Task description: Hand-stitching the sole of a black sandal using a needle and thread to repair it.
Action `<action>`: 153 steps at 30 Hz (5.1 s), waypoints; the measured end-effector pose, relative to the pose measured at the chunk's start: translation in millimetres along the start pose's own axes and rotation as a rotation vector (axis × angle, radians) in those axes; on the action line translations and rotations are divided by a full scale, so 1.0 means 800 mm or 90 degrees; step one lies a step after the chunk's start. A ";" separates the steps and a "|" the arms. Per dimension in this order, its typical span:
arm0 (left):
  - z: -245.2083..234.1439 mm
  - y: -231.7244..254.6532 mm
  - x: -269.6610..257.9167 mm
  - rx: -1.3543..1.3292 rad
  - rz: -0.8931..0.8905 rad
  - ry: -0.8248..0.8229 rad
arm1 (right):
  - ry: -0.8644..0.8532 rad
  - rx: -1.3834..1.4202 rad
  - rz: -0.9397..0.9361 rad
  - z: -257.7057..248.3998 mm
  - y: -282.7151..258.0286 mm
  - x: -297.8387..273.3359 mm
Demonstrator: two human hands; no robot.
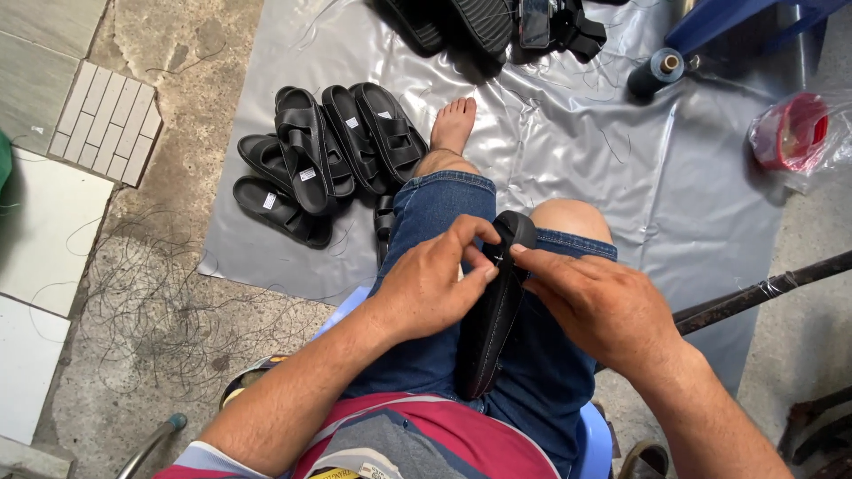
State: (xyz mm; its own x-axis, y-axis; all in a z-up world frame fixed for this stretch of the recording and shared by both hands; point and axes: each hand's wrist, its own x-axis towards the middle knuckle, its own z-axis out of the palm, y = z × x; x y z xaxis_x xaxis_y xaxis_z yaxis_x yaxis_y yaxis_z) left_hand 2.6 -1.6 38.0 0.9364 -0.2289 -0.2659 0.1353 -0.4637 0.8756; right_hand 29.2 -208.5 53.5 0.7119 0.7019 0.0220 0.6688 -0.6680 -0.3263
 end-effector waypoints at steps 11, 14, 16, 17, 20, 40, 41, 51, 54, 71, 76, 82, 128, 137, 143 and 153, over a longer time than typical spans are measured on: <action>-0.016 0.001 0.011 0.159 0.091 -0.136 | -0.192 0.072 0.014 -0.028 0.020 -0.009; -0.018 -0.005 0.009 0.137 0.118 -0.110 | -0.158 0.053 0.087 -0.051 0.030 -0.021; -0.016 -0.004 0.005 0.126 0.130 -0.102 | -0.107 0.008 0.137 -0.055 0.029 -0.029; -0.015 -0.001 0.004 0.107 0.131 -0.086 | -0.101 0.029 0.121 -0.054 0.025 -0.030; -0.011 0.005 0.004 0.084 0.128 -0.048 | -0.088 0.073 0.106 -0.049 0.022 -0.035; -0.003 -0.010 0.008 -0.398 0.013 -0.074 | 0.078 0.498 0.251 -0.011 -0.017 0.007; -0.006 -0.008 0.004 -0.381 0.031 -0.081 | 0.050 0.458 0.249 -0.014 -0.019 0.006; 0.016 -0.011 -0.036 0.036 0.232 0.063 | -0.154 0.151 0.353 0.000 -0.035 -0.004; 0.013 -0.010 -0.039 0.008 0.214 0.060 | -0.018 0.662 0.395 0.013 -0.014 -0.012; -0.033 0.003 -0.024 0.127 0.126 -0.050 | 0.189 0.197 0.102 0.016 -0.005 0.002; -0.052 0.004 -0.038 -0.451 0.260 -0.159 | 0.209 0.296 0.121 0.023 -0.003 0.013; -0.031 -0.001 -0.023 -0.437 0.229 -0.028 | 0.241 0.306 0.130 0.024 -0.006 0.019; 0.091 -0.067 -0.098 0.077 -0.027 0.180 | 0.180 0.549 0.298 0.081 -0.092 -0.057; 0.082 -0.035 -0.085 0.024 -0.108 0.116 | 0.185 0.548 0.361 0.079 -0.081 -0.062; 0.057 -0.022 -0.072 -0.164 -0.251 0.114 | 0.191 0.554 0.325 0.082 -0.075 -0.058; -0.031 -0.108 -0.075 -0.407 -0.223 0.350 | 0.224 0.532 0.283 0.093 -0.068 -0.051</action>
State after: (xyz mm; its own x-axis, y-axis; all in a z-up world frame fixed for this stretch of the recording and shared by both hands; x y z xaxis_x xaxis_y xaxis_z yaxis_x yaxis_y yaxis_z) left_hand -57.2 73.2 -11.7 0.8077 0.3526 -0.4726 0.4414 0.1698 0.8811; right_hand -51.9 -182.4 -0.2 0.9732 0.2282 -0.0293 0.0587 -0.3696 -0.9273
